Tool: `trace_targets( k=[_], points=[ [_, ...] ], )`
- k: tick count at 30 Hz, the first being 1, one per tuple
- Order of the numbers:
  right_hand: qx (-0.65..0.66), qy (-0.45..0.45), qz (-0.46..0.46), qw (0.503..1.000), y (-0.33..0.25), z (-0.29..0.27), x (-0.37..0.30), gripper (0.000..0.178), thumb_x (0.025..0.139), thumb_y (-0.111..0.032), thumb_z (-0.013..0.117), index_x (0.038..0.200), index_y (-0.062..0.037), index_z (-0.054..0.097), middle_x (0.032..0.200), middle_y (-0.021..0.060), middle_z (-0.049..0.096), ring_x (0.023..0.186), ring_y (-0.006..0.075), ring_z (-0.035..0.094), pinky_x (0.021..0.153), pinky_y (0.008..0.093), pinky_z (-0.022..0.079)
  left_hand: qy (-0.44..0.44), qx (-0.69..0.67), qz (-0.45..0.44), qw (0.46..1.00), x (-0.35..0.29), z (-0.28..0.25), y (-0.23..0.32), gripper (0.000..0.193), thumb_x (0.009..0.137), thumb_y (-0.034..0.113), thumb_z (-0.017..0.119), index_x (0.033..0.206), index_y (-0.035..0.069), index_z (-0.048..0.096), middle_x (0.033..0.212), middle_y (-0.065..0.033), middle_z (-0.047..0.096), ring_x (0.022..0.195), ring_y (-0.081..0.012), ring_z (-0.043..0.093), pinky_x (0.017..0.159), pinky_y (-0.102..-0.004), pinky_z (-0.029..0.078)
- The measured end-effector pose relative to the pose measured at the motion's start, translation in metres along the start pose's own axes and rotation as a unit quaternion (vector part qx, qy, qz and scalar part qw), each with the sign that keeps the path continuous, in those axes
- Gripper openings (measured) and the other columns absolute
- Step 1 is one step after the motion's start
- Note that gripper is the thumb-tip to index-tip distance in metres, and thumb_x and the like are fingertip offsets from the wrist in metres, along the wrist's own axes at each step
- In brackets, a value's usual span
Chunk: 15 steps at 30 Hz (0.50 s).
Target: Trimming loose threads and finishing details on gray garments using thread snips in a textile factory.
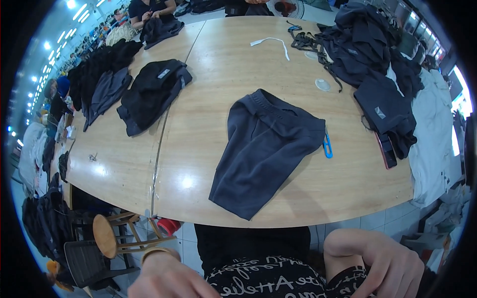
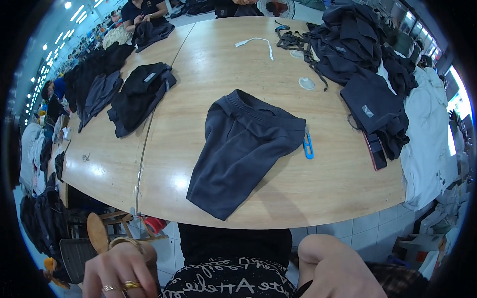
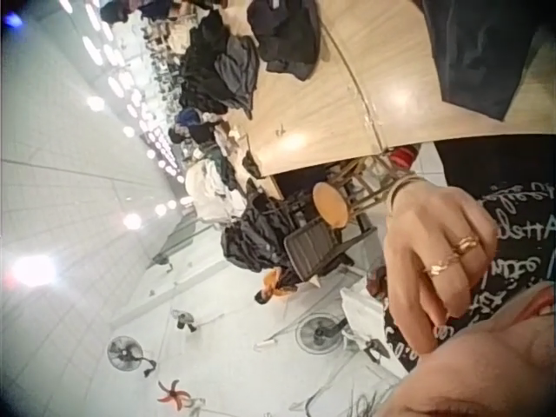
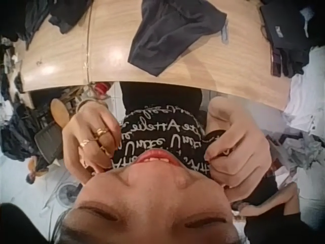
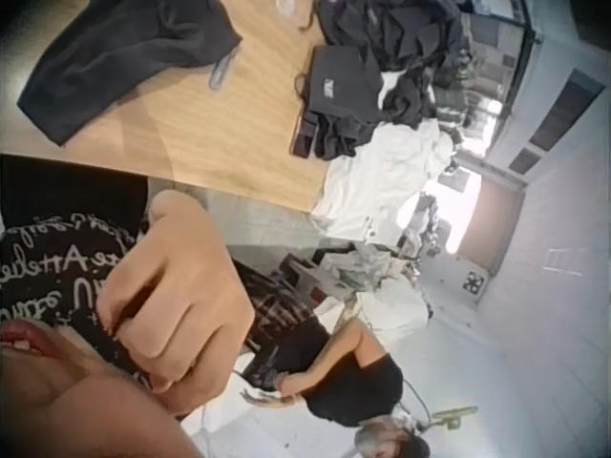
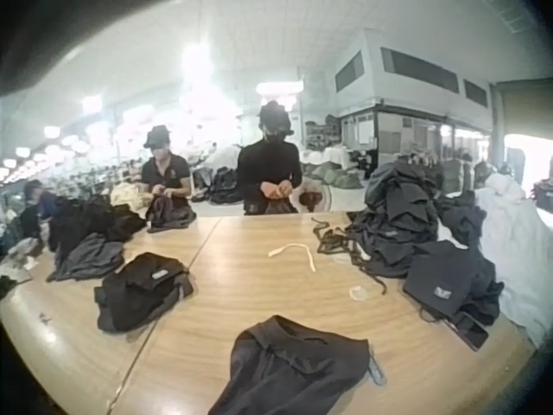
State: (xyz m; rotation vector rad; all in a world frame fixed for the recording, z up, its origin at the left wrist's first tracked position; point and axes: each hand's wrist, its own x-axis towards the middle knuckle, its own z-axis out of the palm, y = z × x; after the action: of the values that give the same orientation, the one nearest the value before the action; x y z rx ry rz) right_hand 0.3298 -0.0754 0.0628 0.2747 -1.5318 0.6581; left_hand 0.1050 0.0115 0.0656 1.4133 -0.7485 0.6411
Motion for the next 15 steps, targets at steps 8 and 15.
trace_targets(
  k=[8, 15],
  points=[
    [-0.148, 0.067, 0.007, 0.987, 0.000, 0.005, -0.011, 0.026, 0.080, 0.000, 0.048, 0.058, -0.0130, 0.053, 0.050, 0.0005, 0.050, 0.044, 0.0082, 0.045, 0.051, 0.0208, 0.041, -0.033, 0.033, 0.050, 0.998, 0.000, -0.003, -0.027, 0.015, 0.087, 0.002, 0.056, 0.079, 0.012, 0.064, 0.071, -0.0058, 0.056, 0.052, -0.0133, 0.049, 0.051, -0.0251, 0.040],
    [-0.140, 0.069, 0.001, 0.988, 0.012, -0.001, -0.023, 0.022, 0.079, -0.002, 0.053, 0.059, -0.0105, 0.054, 0.049, 0.0019, 0.050, 0.043, 0.0108, 0.045, 0.051, 0.0237, 0.042, -0.015, 0.126, -0.002, 0.992, -0.015, -0.013, -0.024, 0.021, 0.087, 0.009, 0.056, 0.067, 0.008, 0.060, 0.070, -0.0062, 0.054, 0.053, -0.0143, 0.051, 0.050, -0.0247, 0.041]
  ],
)
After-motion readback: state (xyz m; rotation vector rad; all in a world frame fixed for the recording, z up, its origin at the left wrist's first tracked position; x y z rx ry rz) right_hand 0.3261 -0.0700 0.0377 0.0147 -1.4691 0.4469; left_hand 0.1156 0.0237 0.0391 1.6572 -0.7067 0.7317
